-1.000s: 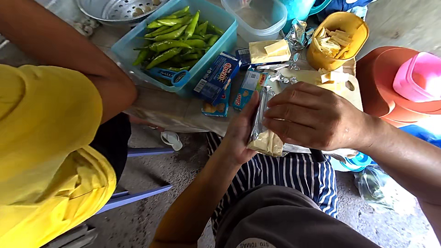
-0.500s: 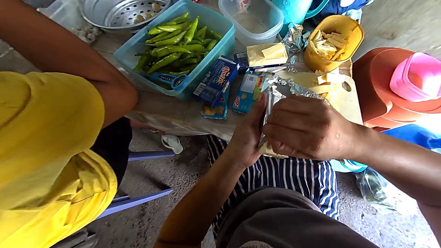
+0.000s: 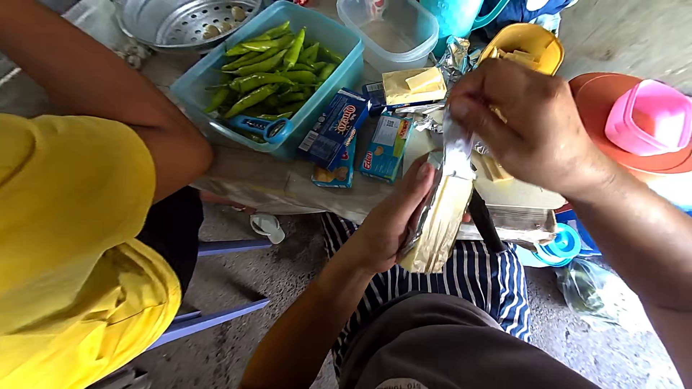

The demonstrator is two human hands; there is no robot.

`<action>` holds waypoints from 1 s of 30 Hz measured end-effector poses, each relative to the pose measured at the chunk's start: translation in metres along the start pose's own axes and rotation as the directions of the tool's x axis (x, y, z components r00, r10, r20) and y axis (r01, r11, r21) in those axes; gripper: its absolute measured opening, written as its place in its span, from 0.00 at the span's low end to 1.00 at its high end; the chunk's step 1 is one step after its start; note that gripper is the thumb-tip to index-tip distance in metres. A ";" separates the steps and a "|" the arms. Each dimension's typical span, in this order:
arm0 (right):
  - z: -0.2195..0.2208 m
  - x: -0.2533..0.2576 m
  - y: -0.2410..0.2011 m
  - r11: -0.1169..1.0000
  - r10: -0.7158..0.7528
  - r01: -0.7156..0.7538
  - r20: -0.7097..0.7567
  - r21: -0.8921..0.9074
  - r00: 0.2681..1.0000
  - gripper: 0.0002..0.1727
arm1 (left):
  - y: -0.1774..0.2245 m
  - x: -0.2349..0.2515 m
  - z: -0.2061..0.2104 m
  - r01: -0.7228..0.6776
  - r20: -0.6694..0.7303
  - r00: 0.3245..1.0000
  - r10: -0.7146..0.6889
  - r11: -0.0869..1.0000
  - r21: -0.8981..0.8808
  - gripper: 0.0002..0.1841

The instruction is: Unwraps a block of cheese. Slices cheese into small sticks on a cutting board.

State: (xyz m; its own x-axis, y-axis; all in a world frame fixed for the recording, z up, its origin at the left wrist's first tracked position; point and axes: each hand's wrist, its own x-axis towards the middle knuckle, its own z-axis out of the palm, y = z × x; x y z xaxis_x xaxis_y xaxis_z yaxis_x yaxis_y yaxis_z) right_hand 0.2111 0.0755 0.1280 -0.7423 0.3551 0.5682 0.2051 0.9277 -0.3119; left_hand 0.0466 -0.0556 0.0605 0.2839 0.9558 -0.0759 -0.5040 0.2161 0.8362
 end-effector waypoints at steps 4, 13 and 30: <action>0.002 0.009 0.023 0.979 0.204 -0.203 -0.015 0.035 0.979 0.14 | -0.008 -0.002 -0.007 0.008 0.096 0.995 -0.002 0.998 -0.060 0.35; 0.020 0.015 0.062 0.672 0.626 -0.690 0.290 0.270 0.724 0.26 | -0.009 -0.007 -0.007 0.004 -0.116 0.993 -0.024 0.985 -0.172 0.25; 0.027 -0.019 0.015 0.644 0.503 -0.524 0.207 0.557 0.839 0.13 | -0.012 -0.003 -0.005 -0.251 -0.429 0.859 0.280 0.960 0.125 0.13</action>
State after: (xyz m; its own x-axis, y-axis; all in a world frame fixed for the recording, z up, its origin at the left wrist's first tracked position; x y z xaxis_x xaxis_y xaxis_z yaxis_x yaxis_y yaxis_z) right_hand 0.2115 0.0794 0.0918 -0.6520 0.7407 0.1620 0.1656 0.3476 -0.9229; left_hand 0.0479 -0.0600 0.0484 -0.2476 0.9667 -0.0641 -0.4532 -0.0571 0.8896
